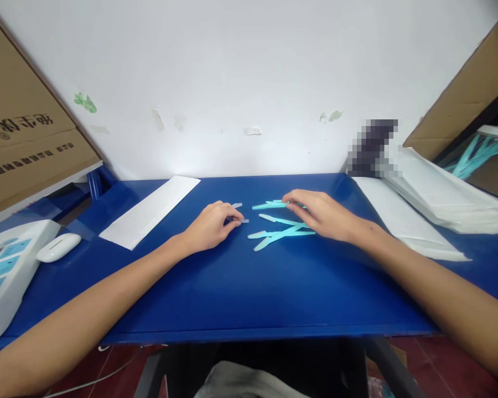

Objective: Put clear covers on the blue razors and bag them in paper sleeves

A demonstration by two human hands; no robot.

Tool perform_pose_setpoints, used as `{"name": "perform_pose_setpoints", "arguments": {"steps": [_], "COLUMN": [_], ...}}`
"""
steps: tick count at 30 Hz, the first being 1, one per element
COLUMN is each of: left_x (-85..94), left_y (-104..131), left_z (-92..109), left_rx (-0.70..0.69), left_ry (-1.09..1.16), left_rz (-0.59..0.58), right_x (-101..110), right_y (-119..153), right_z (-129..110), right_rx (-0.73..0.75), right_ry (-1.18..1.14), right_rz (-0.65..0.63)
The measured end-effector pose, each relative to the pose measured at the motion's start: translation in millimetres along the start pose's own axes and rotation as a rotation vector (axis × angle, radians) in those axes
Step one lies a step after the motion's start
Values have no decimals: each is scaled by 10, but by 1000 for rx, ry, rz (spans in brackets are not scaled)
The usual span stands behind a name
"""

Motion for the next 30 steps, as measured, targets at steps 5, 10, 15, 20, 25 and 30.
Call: {"name": "perform_pose_setpoints", "arguments": {"steps": [5,10,15,20,25,30], "left_x": [-75,-128,-135,-148,-184,-67], "left_y": [8,3,0,3,5,15], "left_z": [41,53,71,119,243,190], "left_rx": [-10,-67,-78,-106,-196,-139], "left_ry": [-1,-18,-54,-64,-57,-183], "left_rz": [78,164,240,293,313,262], "right_x": [0,-23,-66,-61,-107,-91], "right_y": [-26,-42,-40,-36,-32,-37], "right_z": [-21,-53,-22,-43,-278,-315], "right_rx": [-86,-4,-5,-17,19,-23], "right_ry": [-197,-140,7,51,135,197], "right_rz": [-145,-201,-212,-216,-167,-110]}}
Point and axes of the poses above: each hand's wrist, its own y-axis away from the middle knuckle, its own x-axis out of the back of the hand, z = x × y, the point moved 1 cm from there along -y, towards the middle knuckle, and after that the axes turned 15 degrees about -z, right-handed, at the moved point
